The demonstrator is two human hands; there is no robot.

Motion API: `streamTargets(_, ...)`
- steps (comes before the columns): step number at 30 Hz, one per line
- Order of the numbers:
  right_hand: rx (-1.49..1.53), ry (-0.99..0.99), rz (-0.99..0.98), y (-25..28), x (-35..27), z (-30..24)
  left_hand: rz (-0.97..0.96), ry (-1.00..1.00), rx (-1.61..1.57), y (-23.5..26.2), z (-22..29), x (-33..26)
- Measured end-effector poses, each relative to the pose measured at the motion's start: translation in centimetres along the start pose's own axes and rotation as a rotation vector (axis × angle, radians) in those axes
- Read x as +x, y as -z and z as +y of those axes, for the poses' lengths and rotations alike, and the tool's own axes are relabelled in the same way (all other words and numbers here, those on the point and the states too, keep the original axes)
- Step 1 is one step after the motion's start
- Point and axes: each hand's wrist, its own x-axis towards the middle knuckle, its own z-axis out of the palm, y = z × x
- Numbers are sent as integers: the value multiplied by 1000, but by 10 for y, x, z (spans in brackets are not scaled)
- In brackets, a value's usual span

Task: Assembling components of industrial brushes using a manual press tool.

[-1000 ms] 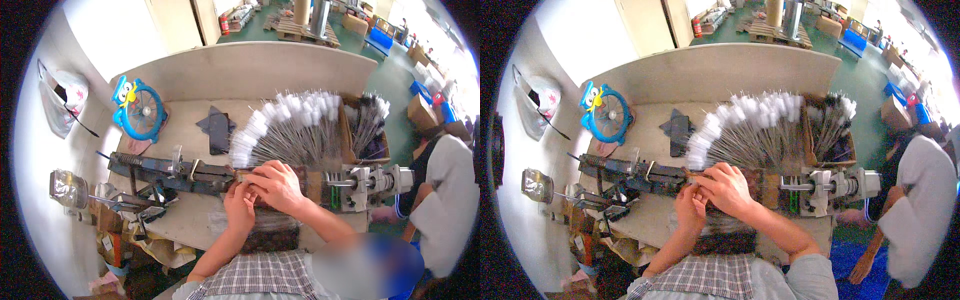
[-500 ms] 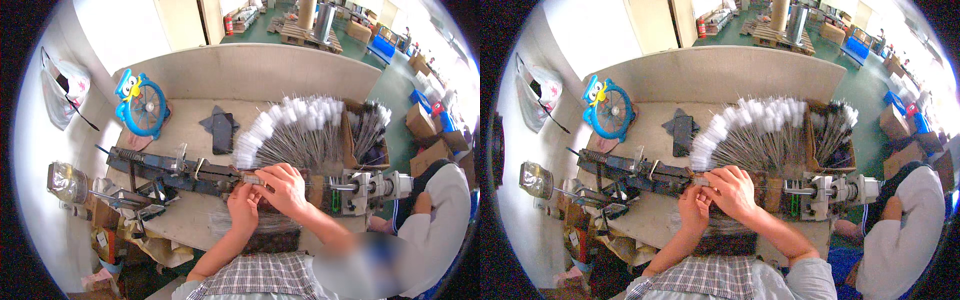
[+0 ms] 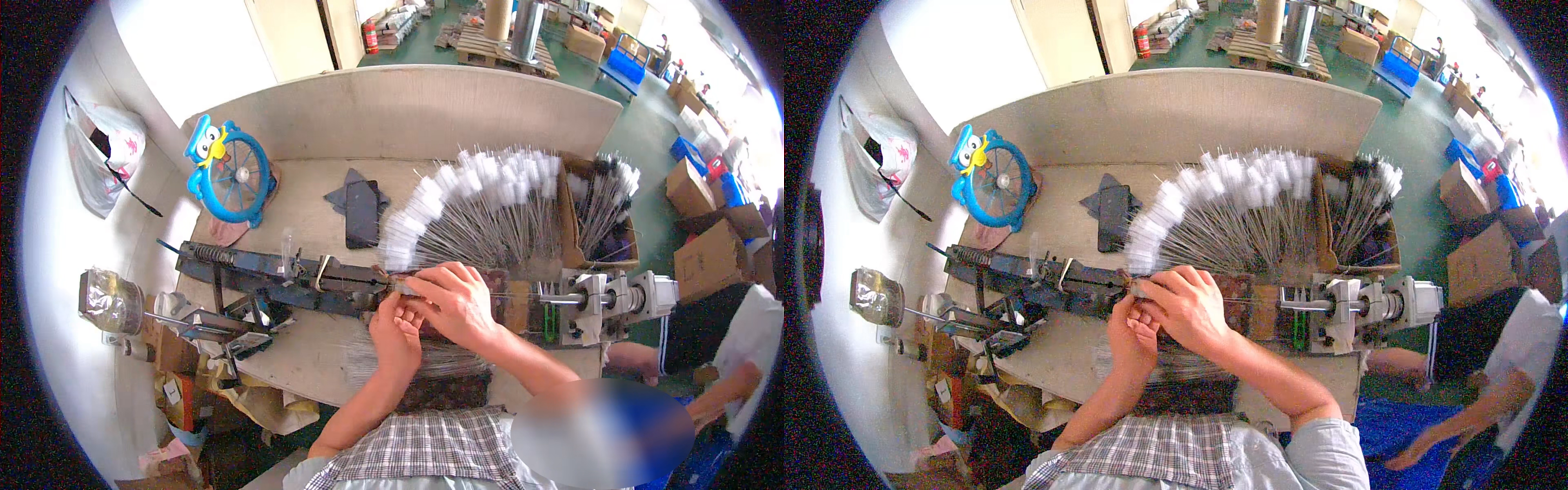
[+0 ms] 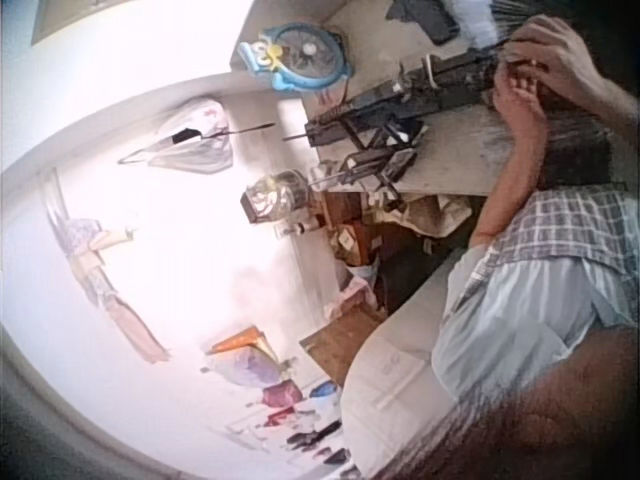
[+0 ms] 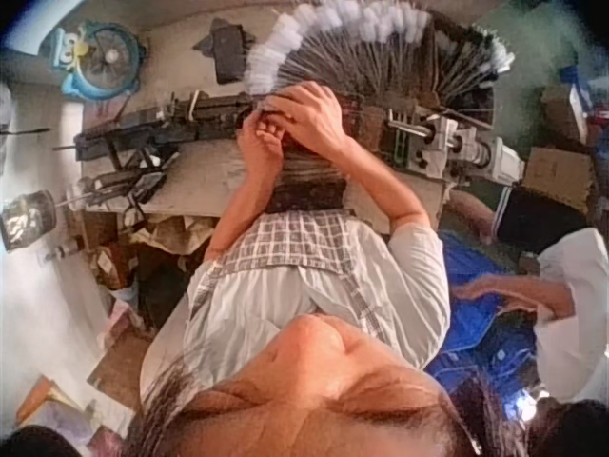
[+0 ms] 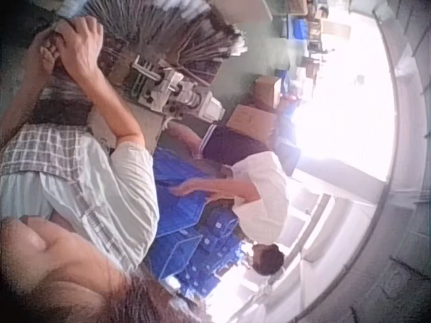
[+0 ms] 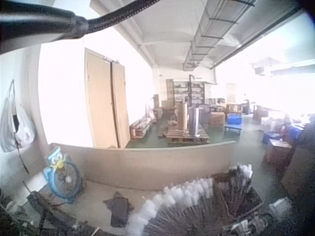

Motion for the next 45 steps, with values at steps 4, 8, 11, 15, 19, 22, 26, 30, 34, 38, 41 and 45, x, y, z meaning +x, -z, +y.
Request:
streamTargets(4, -20, -6, 2, -10, 4, -7, -48, -22, -2, 7, -1, 3)
streamTargets(8, -67, -53, 17, -15, 4, -4, 48, 8, 1, -11, 1, -3)
streamTargets(11, -88, -22, 25, -8, 2, -5, 36, 8, 6, 3, -2, 1)
streamTargets(15, -81, 10, 45, -7, 2, -2, 66, -72, 84, -6, -4, 2)
streamTargets(19, -97, 13, 36, -3, 0, -4, 19, -48, 73, -3, -1, 2)
streamTargets(22, -95, 0, 16, 7, -1, -3, 56, -21, 58, -12, 0, -2)
streamTargets(26, -149, -52, -30, 25, -3, -6, -25, -75, 150, 0, -3, 0)
streamTargets(30, -169, -85, -117, 28, -20, 10, -76, -123, 210, 3, -2, -1)
streamTargets(34, -103, -83, -111, 34, -25, 9, -56, -9, 189, 1, 3, -6)
streamTargets(38, -75, -83, -110, 40, -25, 15, -92, -9, 253, -9, 5, -15)
streamTargets(41, 4, -40, -14, 51, -31, 15, -80, -16, 259, 1, 1, -22)
streamTargets(45, 138, -115, -101, 59, -62, 13, -66, 63, 400, 21, 4, -26)
